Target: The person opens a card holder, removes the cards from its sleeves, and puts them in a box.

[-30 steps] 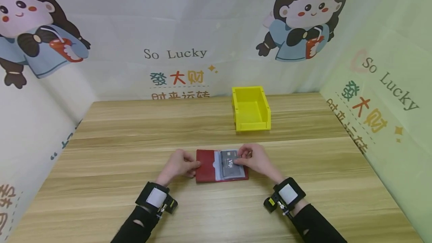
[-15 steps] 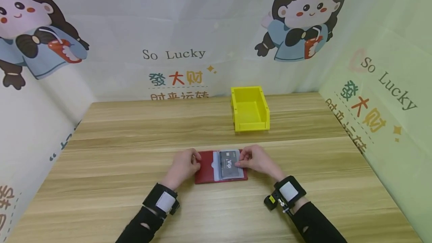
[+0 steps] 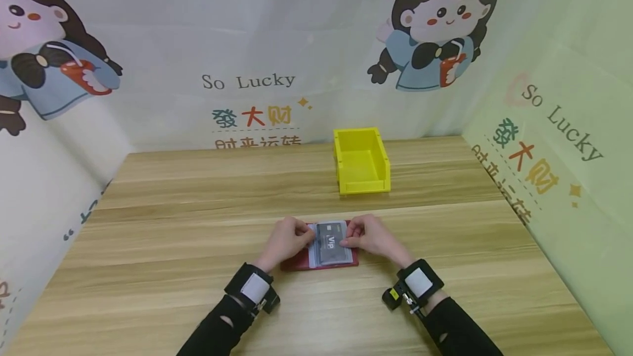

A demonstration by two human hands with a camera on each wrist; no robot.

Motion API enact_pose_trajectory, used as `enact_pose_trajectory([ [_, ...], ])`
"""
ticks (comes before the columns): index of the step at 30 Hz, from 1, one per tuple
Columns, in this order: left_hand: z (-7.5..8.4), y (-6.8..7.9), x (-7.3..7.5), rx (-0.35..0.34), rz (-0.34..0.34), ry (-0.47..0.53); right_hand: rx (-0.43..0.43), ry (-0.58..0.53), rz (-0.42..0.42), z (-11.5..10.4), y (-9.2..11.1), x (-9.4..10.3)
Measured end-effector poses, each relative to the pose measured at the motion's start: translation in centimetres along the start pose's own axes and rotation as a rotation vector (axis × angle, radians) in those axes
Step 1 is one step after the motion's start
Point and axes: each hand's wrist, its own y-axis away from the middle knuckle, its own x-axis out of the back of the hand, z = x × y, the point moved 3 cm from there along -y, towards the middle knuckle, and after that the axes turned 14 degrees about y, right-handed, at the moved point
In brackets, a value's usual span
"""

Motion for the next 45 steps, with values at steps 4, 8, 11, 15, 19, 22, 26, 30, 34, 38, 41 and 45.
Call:
enact_pose_trajectory([
  [4, -0.32, -0.15, -0.25, 0.033, -0.033, 0.001, -0.01, -0.006, 0.001, -0.08, 0.0, -0.13],
  [8, -0.43, -0.26, -0.43, 0.059, -0.059, -0.011, -0.004, -0.01, 0.002, -0.09, -0.11, -0.25],
  [11, -0.4, -0.31, -0.42, 0.076, -0.058, -0.008, -0.001, -0.01, -0.003, -0.12, -0.13, -0.25],
  [15, -0.19, -0.38, -0.41, 0.109, -0.057, 0.0, -0.016, -0.016, -0.018, -0.2, -0.1, -0.06],
  [19, 0.05, -0.54, -0.41, 0.129, -0.053, -0.012, -0.022, -0.006, -0.031, -0.41, -0.14, 0.17],
  [22, 0.15, -0.64, -0.42, 0.146, -0.052, -0.027, -0.021, 0.011, -0.035, -0.59, -0.13, 0.24],
  [26, 0.18, -0.68, -0.44, 0.172, -0.061, -0.044, -0.029, 0.018, -0.04, -0.7, -0.05, 0.24],
  [30, 0.01, -0.6, -0.55, 0.169, -0.073, -0.049, -0.043, 0.023, -0.045, -0.72, 0.04, 0.16],
  [34, -0.07, -0.64, -0.57, 0.158, -0.073, -0.048, -0.043, 0.029, -0.043, -0.81, 0.1, 0.21],
  [38, -0.09, -0.67, -0.55, 0.17, -0.081, -0.035, -0.038, 0.022, -0.038, -0.71, 0.1, 0.17],
  [41, -0.05, -0.67, -0.57, 0.173, -0.086, -0.03, -0.036, 0.02, -0.037, -0.54, 0.01, 0.1],
  [45, -0.1, -0.74, -0.55, 0.177, -0.087, -0.022, -0.038, 0.016, -0.042, -0.48, -0.08, 0.05],
])
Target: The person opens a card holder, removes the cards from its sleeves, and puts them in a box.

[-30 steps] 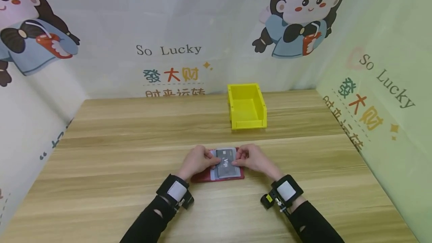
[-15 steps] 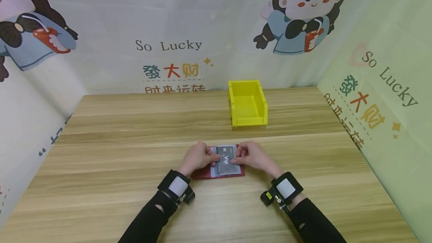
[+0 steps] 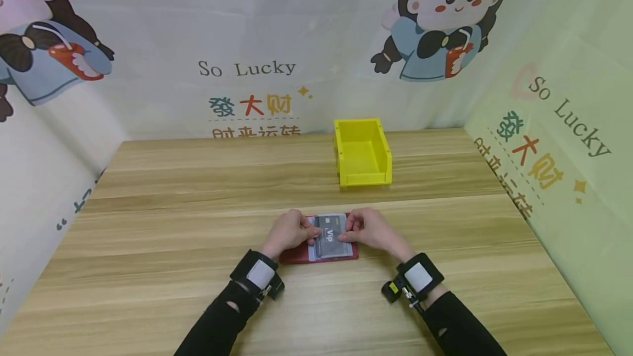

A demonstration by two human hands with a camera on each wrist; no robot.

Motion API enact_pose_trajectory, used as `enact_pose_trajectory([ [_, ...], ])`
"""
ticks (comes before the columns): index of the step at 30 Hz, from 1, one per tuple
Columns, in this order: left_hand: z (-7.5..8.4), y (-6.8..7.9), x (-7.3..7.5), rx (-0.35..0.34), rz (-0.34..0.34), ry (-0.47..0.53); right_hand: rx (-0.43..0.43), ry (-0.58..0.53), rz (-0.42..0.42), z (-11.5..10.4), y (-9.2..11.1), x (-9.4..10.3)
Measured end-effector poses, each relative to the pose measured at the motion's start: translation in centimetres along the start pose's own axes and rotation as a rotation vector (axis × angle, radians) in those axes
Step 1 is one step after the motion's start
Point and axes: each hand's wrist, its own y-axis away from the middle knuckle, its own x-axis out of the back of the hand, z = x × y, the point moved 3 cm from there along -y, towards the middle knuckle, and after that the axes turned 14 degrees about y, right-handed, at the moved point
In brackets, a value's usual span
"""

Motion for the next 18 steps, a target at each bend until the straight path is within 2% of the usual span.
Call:
enact_pose_trajectory([
  [18, -0.8, 0.2, 1.0, -0.063, -0.045, 0.103, -0.004, -0.013, 0.001, -0.1, 0.1, 0.0],
])
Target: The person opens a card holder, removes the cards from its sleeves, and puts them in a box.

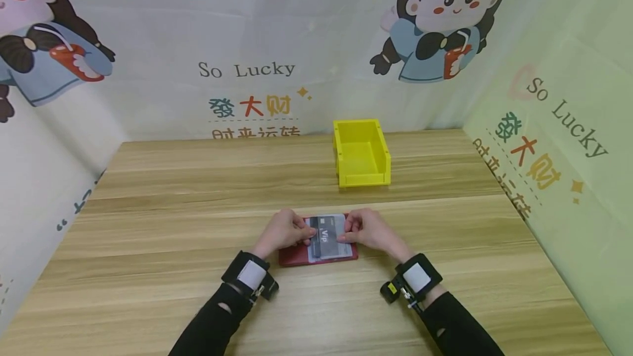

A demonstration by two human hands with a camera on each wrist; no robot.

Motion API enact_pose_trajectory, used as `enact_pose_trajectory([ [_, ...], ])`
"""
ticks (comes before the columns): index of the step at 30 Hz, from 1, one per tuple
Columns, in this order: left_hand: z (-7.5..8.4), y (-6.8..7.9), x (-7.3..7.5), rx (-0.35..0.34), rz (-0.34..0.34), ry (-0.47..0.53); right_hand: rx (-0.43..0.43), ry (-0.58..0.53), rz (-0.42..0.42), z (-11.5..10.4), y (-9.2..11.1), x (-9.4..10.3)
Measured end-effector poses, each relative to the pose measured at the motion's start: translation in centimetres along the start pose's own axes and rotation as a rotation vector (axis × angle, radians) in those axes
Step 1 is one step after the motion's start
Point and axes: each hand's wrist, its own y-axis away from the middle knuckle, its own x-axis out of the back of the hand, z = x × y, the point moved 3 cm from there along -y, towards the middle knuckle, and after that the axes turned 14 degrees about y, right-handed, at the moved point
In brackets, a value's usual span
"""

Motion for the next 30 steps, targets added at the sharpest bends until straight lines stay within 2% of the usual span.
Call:
enact_pose_trajectory([
  [3, -0.2, 0.1, 0.2, 0.015, -0.011, 0.01, -0.007, 0.001, 0.0, 0.1, 0.0, -0.1],
  [13, -0.8, 0.8, 1.5, 0.067, -0.059, 0.146, -0.011, 0.004, 0.011, 0.3, 0.0, -0.1],
  [20, -1.6, 1.6, 2.2, 0.095, -0.041, 0.311, 0.005, -0.001, 0.012, 0.2, 0.1, -0.1],
  [25, -1.8, 1.9, 2.6, 0.078, -0.024, 0.333, 0.002, 0.005, 0.012, 0.2, 0.1, -0.1],
  [30, -1.4, 1.9, 2.6, 0.057, -0.019, 0.357, 0.044, 0.025, 0.026, 0.0, 0.1, 0.2],
])
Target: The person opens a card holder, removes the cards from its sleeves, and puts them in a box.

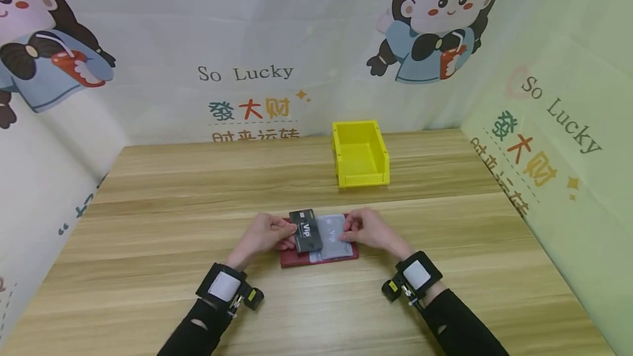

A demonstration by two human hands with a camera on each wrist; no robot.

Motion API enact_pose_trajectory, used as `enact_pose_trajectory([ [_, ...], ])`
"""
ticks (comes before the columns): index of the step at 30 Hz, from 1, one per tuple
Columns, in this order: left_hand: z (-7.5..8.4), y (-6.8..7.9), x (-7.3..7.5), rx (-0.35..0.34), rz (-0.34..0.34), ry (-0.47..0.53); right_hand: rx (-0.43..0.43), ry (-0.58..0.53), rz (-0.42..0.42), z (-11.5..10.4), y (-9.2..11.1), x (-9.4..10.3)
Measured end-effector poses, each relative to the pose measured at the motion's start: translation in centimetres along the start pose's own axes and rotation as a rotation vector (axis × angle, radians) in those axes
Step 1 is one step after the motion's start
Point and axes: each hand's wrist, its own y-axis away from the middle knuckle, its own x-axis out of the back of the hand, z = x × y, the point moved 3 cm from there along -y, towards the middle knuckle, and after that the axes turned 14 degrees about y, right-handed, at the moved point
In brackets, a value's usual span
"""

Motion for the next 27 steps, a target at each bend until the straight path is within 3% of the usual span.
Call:
enact_pose_trajectory([
  [4, 0.6, -0.1, -0.5, -0.029, -0.02, 0.009, 0.026, -0.02, 0.002, -0.5, 0.0, 0.3],
  [10, 1.1, -0.4, -1.5, -0.062, -0.04, -0.009, 0.085, -0.117, -0.083, -2.3, 0.2, 0.5],
  [13, 1.0, -0.6, -1.8, -0.113, -0.033, -0.05, 0.091, -0.145, -0.086, -2.6, 0.0, 0.2],
  [20, 0.2, -1.0, -1.2, -0.333, -0.011, -0.286, 0.027, -0.271, -0.022, -1.6, 0.0, 0.6],
  [24, -0.3, -1.0, -0.7, -0.373, -0.095, -0.381, -0.009, -0.316, 0.063, -0.6, -0.2, 1.6],
  [27, -0.4, -0.9, -0.6, -0.344, -0.178, -0.451, -0.035, -0.307, 0.159, 0.2, -0.7, 2.8],
])
